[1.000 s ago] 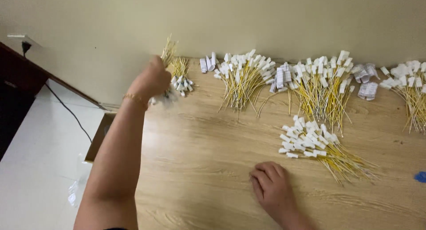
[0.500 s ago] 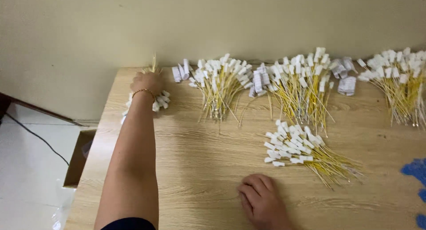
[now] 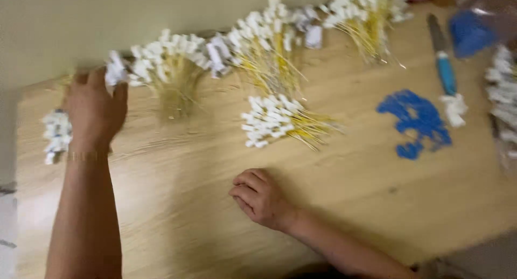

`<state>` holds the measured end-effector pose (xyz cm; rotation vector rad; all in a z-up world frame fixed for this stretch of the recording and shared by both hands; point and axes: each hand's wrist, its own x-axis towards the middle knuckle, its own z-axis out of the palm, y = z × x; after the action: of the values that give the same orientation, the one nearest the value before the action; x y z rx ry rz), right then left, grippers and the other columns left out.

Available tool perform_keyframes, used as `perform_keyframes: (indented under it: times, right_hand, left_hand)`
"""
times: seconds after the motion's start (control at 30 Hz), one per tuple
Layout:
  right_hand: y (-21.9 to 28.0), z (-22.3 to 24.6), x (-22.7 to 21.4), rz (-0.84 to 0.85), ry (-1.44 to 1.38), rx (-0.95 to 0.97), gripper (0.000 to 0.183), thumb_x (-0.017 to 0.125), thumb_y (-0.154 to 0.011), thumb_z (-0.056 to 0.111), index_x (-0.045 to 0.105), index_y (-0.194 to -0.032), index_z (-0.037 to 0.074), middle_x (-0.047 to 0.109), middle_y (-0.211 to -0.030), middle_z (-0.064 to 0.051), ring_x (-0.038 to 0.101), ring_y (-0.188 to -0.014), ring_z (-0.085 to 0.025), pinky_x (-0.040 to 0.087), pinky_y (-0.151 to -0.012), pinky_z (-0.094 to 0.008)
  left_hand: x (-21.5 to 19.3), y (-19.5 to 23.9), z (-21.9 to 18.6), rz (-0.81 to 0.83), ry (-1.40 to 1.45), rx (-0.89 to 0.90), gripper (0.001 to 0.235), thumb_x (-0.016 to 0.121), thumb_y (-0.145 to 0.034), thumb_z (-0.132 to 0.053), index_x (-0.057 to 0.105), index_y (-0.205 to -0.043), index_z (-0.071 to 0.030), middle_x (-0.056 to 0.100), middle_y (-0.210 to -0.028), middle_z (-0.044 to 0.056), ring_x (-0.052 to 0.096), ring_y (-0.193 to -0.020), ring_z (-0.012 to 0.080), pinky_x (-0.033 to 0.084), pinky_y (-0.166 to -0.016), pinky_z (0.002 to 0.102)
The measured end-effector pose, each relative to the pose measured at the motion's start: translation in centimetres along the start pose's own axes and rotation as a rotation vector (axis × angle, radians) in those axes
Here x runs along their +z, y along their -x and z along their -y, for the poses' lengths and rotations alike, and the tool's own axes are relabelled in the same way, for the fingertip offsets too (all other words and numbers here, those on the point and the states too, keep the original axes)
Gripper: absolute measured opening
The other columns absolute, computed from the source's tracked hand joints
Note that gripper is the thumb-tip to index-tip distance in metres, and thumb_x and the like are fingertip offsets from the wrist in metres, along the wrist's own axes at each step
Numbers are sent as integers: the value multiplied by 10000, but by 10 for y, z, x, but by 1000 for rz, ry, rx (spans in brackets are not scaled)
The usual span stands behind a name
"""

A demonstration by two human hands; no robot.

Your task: Attaching small blue plastic sleeves to the ends of wire assemblies on a workbench

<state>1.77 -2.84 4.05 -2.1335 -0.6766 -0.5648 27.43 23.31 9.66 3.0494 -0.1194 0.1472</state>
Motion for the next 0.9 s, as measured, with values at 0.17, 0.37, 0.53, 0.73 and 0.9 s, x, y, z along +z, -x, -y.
perform_keyframes:
  times: [0.17,0.37,0.53,0.73,0.9]
  right_hand:
    - [60,-20,-43,-79,171,214,94,641,-845,85,663,-937,88,606,-988,-89,622,-976,-319,512,-840,-442]
    - [103,-43,-128,-318,383,452,120,662,-841,23,650,-956,54,589,-1002,-116,602,-1006,-340,477,-867,-455]
    - [155,-57,-172,-433,624,756,156,629,-906,56,637,-1061,47,562,-1094,-125,560,-1108,-357,458,-946,-463]
    - [197,-78,-205,-480,876,863,283,628,-879,29,617,-1154,-40,547,-1108,-243,539,-1074,-443,443,-926,-528]
    - [217,-105,-202,-364,897,986,292,579,-889,122,671,-1166,111,567,-1174,-141,514,-1117,-363,420,-914,-503]
  left_hand:
    - [37,121,-107,-120,612,391,211,689,-855,-80,652,-1049,-5,652,-925,242,620,-920,458,506,-802,500]
    - [82,163,-195,-144,619,450,312,756,-796,-266,686,-1082,-162,606,-1002,87,647,-943,295,536,-788,387]
    - [93,157,-230,-364,361,565,420,774,-748,-390,680,-1128,-237,552,-1012,28,599,-897,248,508,-763,390]
    - [92,171,-250,-344,196,566,380,737,-793,-360,667,-1165,-323,558,-1148,37,570,-1069,315,496,-832,466]
    - [99,192,-247,-498,169,578,222,686,-856,-318,676,-1073,-365,580,-1050,-5,612,-936,254,518,-695,357]
